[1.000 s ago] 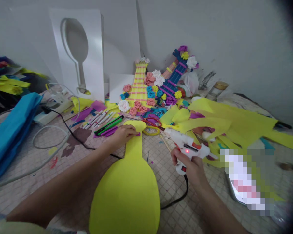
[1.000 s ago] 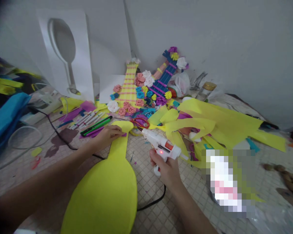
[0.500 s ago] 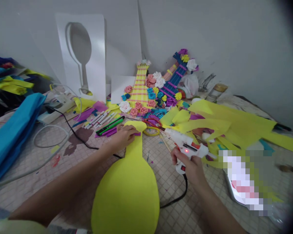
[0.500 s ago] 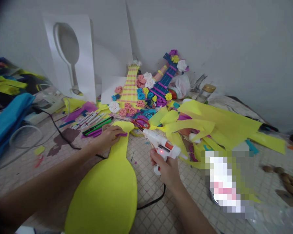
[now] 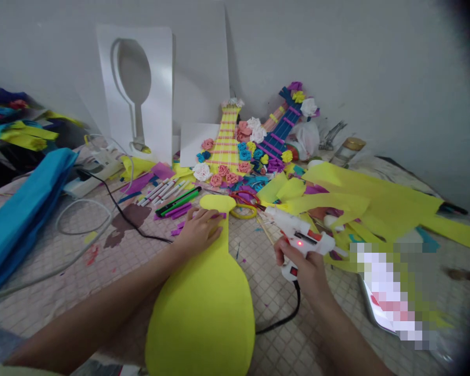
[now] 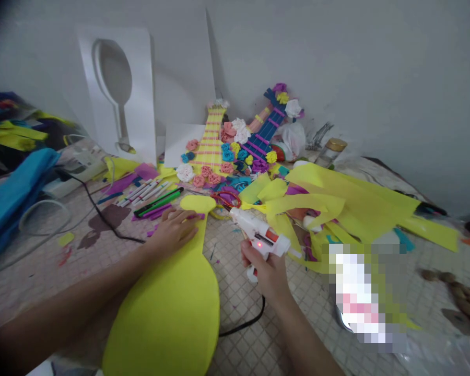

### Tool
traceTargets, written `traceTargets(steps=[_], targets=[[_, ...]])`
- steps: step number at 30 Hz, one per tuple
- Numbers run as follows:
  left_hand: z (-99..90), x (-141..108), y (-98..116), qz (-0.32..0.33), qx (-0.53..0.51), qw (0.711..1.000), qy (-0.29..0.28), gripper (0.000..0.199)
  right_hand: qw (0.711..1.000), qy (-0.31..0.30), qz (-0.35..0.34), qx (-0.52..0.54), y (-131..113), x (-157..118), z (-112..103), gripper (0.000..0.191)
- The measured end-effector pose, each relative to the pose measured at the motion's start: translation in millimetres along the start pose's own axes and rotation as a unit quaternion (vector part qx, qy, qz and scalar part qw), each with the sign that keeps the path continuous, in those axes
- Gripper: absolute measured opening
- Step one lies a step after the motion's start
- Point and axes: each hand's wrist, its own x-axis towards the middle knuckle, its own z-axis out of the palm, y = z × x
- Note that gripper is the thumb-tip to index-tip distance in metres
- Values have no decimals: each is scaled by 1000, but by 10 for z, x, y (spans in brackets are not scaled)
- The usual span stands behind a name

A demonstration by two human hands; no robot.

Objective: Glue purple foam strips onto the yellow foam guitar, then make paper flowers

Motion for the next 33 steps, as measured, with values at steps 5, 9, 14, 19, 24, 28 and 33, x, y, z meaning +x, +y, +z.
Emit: traceTargets(steps=[5, 9, 14, 19, 24, 28, 33], targets=[[32, -29, -4, -17, -18, 1000, 2, 32, 1000, -9, -1, -5, 36, 16, -13, 29], [31, -41, -3, -18, -40, 999, 11, 33, 999, -35, -5, -15, 82, 27, -42, 29], [40, -57, 16, -20, -37, 999, 7, 36, 999, -36, -3, -19, 69, 30, -35, 30], [30, -52, 22, -18, -46, 999, 5, 38, 1000, -6, 4, -10, 32, 21, -8, 30], [-39, 2, -38, -26, -87, 996, 8, 32, 1000, -6, 18, 11, 87, 26, 13, 29], [-114, -83, -110, -118, -184, 974, 56, 29, 996, 11, 37, 85, 178, 65, 62, 22], [-150, -341, -88, -178, -226, 957, 34, 18, 969, -18, 104, 225, 219, 117, 124, 23]])
